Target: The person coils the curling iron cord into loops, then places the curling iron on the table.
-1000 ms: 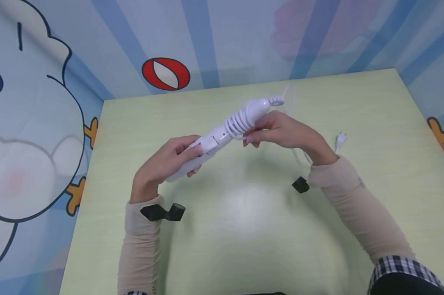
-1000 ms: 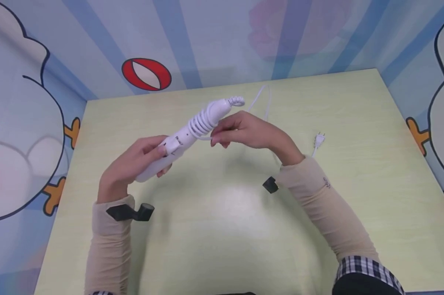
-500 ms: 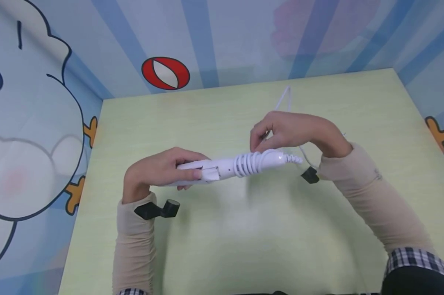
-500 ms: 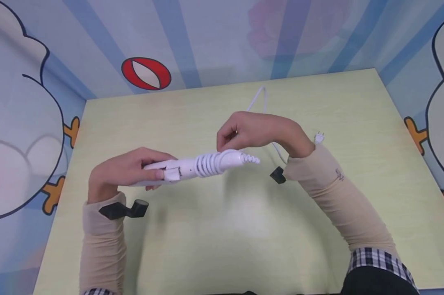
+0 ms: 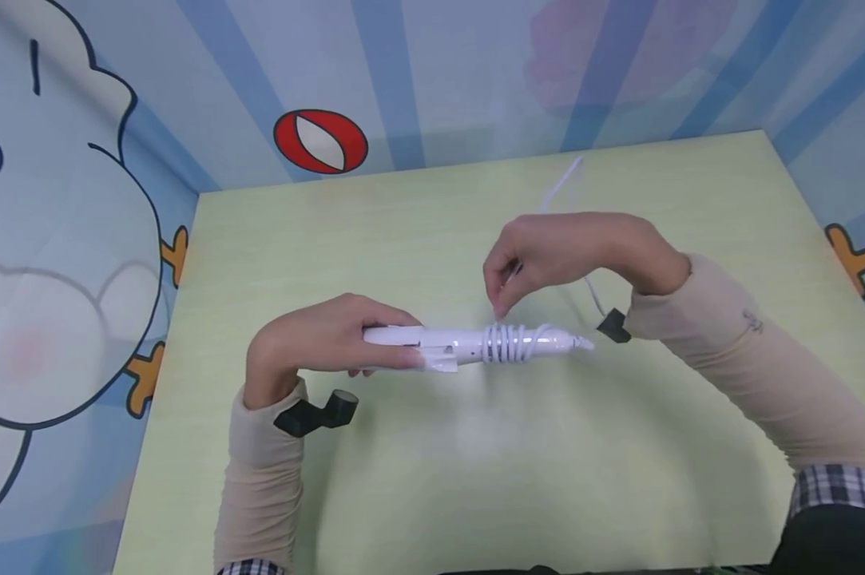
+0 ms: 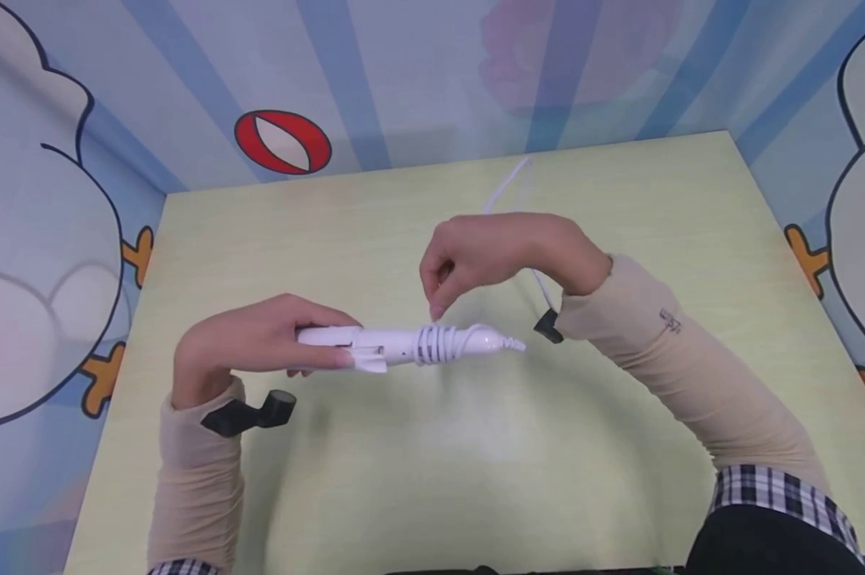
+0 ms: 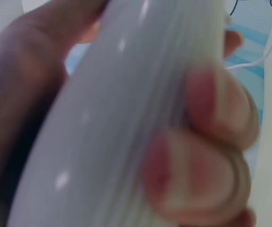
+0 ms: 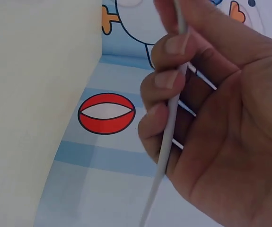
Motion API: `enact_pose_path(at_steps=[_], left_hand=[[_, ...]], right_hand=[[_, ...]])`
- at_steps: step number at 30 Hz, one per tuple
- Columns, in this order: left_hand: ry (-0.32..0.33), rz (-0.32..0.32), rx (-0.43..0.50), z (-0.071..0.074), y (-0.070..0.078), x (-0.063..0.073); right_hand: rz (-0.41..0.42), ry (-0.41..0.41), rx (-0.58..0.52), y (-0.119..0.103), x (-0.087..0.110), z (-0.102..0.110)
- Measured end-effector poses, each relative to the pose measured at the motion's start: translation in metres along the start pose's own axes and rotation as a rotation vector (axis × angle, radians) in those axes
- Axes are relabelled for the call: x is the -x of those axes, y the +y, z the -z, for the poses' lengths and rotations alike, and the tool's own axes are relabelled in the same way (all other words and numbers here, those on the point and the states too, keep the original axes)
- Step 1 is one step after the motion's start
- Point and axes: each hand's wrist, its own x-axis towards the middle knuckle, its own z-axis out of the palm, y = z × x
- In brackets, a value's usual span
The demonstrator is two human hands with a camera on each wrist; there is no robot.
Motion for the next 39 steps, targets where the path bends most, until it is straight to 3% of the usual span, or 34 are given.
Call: enact_pose_path(at_steps=[5, 10, 16, 24, 27, 32, 39], left_hand=[[0.09, 0.092, -0.135, -0.006, 0.009, -0.005], [0.192, 0.191, -0.296, -0.013, 0.018, -0.01], [0.235, 0.26, -0.411, -0.022, 0.025, -0.018], [0.306, 0.329, -0.399, -0.022, 0.016, -0.026], [0.378, 0.332, -0.385, -0.021, 0.01, -0.029], [0.54, 0.323, -0.294, -0.019, 0.0, -0.037], [0.7, 0.299, -0.131, -0.018, -0.011, -0.048]], right_hand=[[-0.077, 0.038, 0.14, -0.004, -0.005, 0.0], [-0.079, 0.098, 0.216, -0.007, -0.011, -0.003], [-0.077, 0.162, 0.285, -0.01, -0.019, -0.012], [-0.054, 0.331, 0.333, -0.018, -0.019, -0.026], [-0.092, 0.398, 0.337, -0.021, -0.017, -0.029], [-0.186, 0.527, 0.234, -0.022, -0.015, -0.034], [-0.194, 0.713, 0.123, -0.014, -0.019, -0.044]])
